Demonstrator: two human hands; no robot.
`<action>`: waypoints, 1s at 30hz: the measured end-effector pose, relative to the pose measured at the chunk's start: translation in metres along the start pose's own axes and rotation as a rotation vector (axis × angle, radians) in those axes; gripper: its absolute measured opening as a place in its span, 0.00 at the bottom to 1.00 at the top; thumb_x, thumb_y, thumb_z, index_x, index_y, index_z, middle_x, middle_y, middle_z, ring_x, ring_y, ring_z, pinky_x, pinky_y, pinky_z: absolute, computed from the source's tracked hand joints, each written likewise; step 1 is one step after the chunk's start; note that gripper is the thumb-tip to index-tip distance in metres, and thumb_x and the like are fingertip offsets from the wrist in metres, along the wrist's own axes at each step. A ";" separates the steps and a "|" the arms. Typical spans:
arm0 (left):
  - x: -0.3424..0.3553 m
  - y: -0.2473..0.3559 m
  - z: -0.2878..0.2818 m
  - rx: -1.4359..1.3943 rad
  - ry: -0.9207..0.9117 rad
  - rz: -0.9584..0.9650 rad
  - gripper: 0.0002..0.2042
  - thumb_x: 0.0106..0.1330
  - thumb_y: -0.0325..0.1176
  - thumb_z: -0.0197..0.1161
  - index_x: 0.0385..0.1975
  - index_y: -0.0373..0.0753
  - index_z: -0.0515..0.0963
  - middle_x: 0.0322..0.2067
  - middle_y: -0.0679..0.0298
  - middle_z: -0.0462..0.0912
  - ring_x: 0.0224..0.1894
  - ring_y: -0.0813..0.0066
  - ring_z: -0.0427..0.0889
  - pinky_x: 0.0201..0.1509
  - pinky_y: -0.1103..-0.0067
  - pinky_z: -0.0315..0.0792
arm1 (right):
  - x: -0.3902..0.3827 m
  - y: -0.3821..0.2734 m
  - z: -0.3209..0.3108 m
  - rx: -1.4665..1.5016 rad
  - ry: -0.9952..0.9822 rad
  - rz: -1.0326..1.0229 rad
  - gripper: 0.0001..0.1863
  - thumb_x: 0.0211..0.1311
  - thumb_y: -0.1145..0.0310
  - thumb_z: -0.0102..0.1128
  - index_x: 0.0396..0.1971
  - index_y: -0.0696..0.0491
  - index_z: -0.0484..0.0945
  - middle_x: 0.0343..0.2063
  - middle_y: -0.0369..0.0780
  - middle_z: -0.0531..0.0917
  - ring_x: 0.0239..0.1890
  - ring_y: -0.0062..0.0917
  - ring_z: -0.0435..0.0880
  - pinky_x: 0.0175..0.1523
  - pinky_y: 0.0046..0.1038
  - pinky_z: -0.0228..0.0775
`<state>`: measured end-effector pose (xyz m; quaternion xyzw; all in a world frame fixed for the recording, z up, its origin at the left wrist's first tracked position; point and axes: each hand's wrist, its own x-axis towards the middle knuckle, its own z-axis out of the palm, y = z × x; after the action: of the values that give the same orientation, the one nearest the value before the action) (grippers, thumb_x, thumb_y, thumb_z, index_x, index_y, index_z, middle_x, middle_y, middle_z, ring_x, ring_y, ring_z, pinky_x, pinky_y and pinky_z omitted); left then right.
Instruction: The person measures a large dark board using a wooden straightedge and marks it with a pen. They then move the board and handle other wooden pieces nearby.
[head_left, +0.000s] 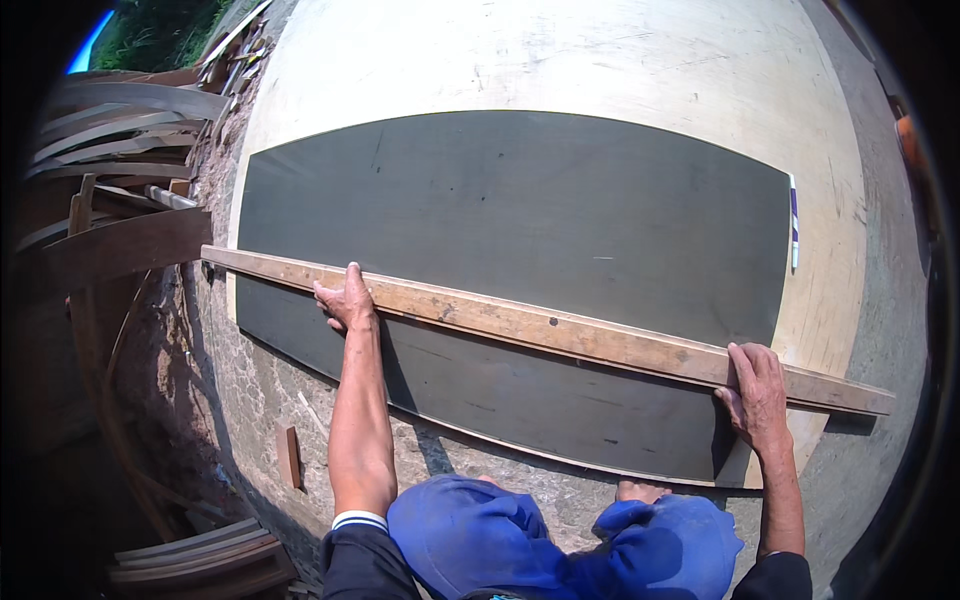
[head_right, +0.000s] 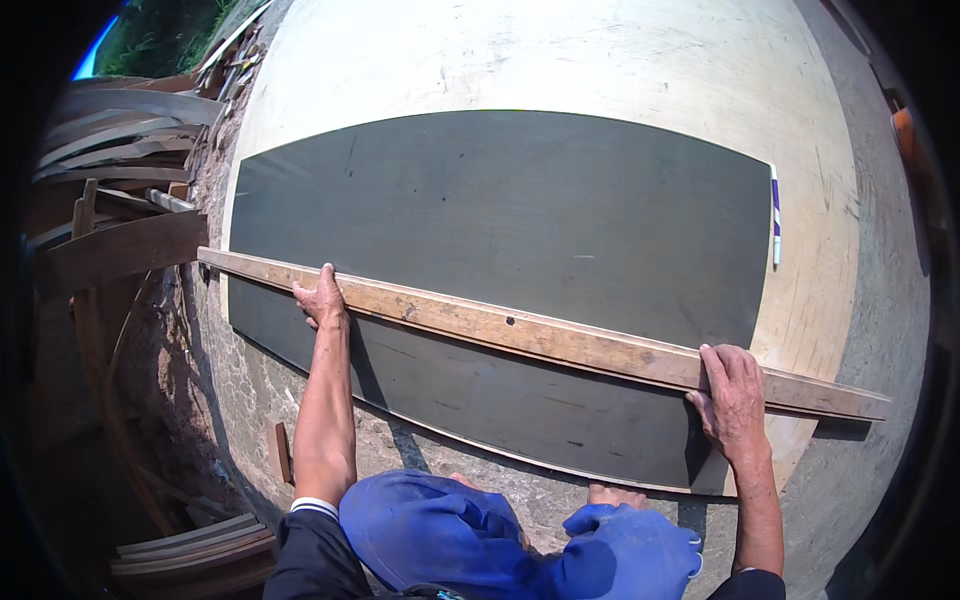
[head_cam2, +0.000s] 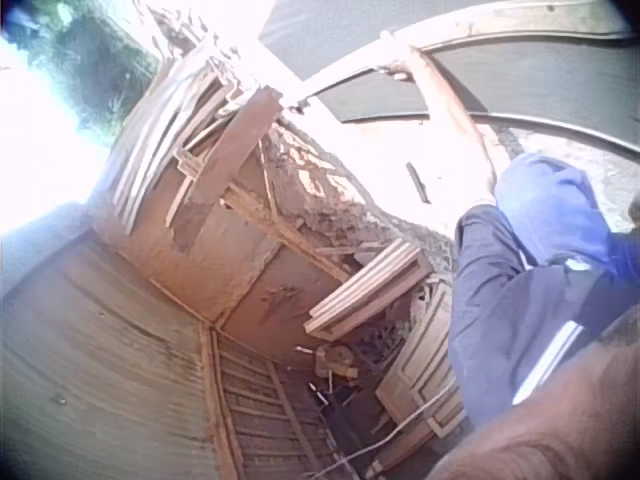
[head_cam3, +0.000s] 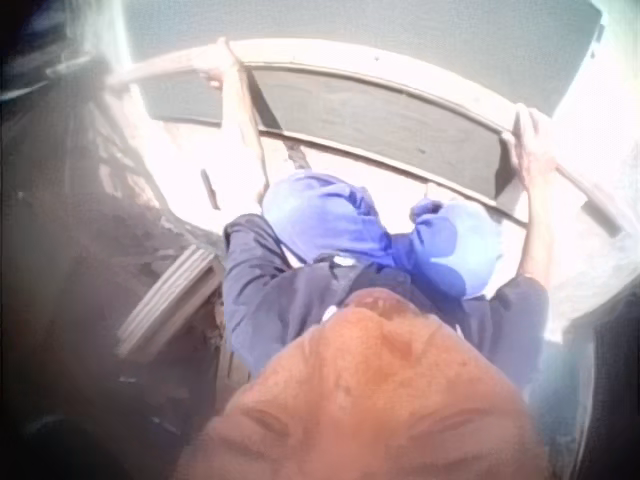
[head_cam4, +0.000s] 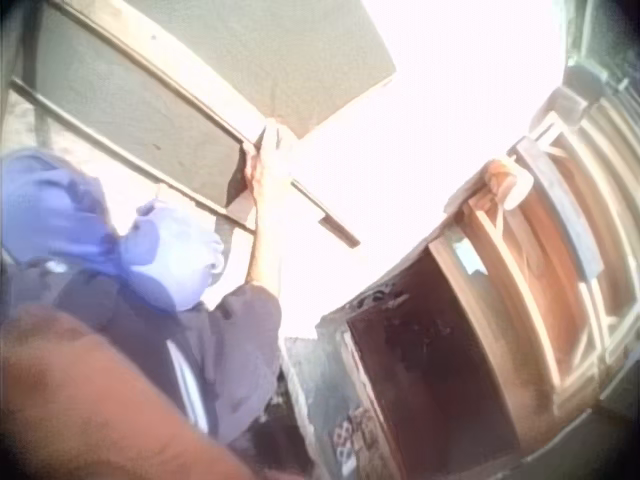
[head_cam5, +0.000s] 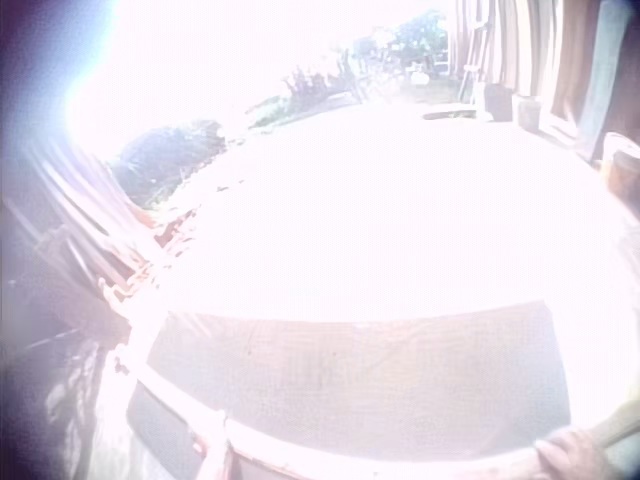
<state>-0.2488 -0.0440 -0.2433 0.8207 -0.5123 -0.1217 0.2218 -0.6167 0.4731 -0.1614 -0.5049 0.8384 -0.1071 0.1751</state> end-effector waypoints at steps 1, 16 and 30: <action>0.002 0.000 0.000 0.018 -0.019 0.004 0.52 0.54 0.59 0.70 0.75 0.37 0.54 0.74 0.51 0.57 0.79 0.58 0.50 0.78 0.51 0.36 | 0.000 0.002 -0.001 0.019 0.014 -0.013 0.40 0.42 0.72 0.78 0.60 0.56 0.71 0.54 0.45 0.74 0.59 0.42 0.73 0.67 0.43 0.65; 0.004 0.001 -0.003 0.075 0.011 0.008 0.50 0.55 0.62 0.70 0.73 0.37 0.59 0.70 0.50 0.67 0.73 0.53 0.63 0.78 0.54 0.43 | 0.002 0.007 -0.005 -0.035 -0.006 -0.051 0.40 0.45 0.66 0.79 0.60 0.55 0.71 0.55 0.44 0.74 0.62 0.40 0.72 0.67 0.42 0.66; 0.005 0.000 0.000 0.090 0.029 0.030 0.50 0.55 0.61 0.69 0.73 0.35 0.59 0.71 0.49 0.64 0.74 0.53 0.61 0.77 0.53 0.44 | 0.003 0.004 -0.004 -0.079 -0.001 -0.076 0.40 0.45 0.67 0.79 0.60 0.58 0.69 0.55 0.46 0.73 0.62 0.41 0.71 0.68 0.43 0.65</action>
<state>-0.2461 -0.0483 -0.2432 0.8238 -0.5262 -0.0832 0.1938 -0.6230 0.4728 -0.1602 -0.5431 0.8220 -0.0803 0.1511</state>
